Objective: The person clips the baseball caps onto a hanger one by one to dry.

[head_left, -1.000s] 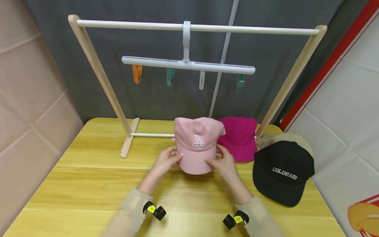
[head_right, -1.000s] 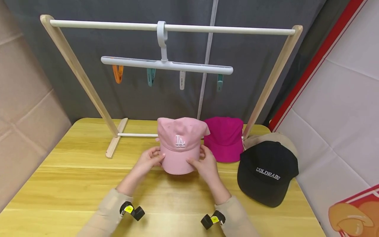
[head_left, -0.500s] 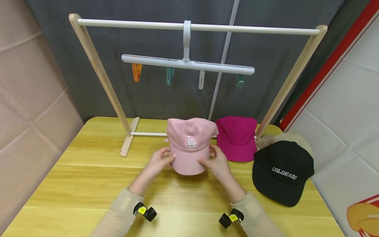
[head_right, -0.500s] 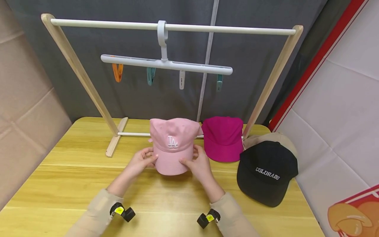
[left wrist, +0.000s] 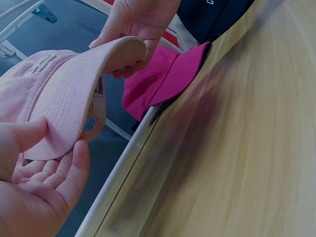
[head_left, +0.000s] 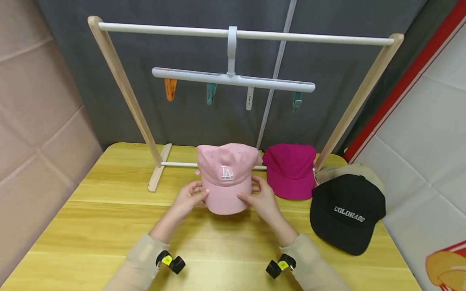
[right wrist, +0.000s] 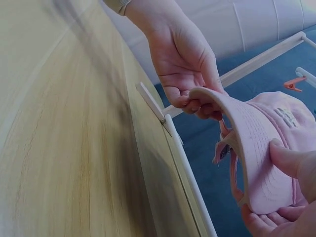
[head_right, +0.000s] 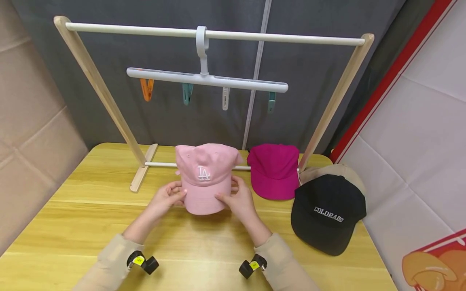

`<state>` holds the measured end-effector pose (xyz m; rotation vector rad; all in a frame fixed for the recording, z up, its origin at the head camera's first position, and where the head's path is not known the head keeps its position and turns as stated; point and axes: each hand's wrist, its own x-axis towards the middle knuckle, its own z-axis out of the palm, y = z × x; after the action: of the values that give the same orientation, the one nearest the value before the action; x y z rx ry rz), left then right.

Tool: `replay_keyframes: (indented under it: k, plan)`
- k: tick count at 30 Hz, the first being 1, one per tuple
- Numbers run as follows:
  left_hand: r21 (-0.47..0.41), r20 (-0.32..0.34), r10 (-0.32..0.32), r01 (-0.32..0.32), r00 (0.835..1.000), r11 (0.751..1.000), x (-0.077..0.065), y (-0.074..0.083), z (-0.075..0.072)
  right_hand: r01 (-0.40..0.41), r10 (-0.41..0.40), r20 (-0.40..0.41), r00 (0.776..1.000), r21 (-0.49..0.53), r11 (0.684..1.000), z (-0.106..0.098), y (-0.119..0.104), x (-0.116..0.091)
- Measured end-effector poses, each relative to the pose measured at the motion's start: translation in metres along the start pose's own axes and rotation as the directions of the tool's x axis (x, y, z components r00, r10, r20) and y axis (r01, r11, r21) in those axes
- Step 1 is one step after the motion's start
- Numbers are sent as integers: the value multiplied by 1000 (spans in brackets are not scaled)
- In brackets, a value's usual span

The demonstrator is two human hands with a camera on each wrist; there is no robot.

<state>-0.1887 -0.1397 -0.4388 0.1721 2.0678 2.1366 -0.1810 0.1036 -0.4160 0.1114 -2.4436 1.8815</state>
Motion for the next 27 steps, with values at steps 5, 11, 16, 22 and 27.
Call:
replay_keyframes:
  k: [5,11,16,22,27]
  plan:
    - [8,-14,-8,8,1000,1000,-2,0,-5,14,-14,1,1000,18,1000,3,1,2]
    - [17,-9,-6,6,1000,1000,-4,2,-11,28,-28,5,1000,38,999,6,1,7]
    - [18,-8,8,-8,1000,1000,-5,5,-16,5,-6,20,1000,61,998,8,-2,12]
    - [33,-20,14,-13,1000,999,-7,9,-22,-2,-3,41,999,98,995,13,-4,16]
    - [52,-36,11,-9,999,999,-7,9,-27,8,-16,61,998,121,993,17,-4,21]
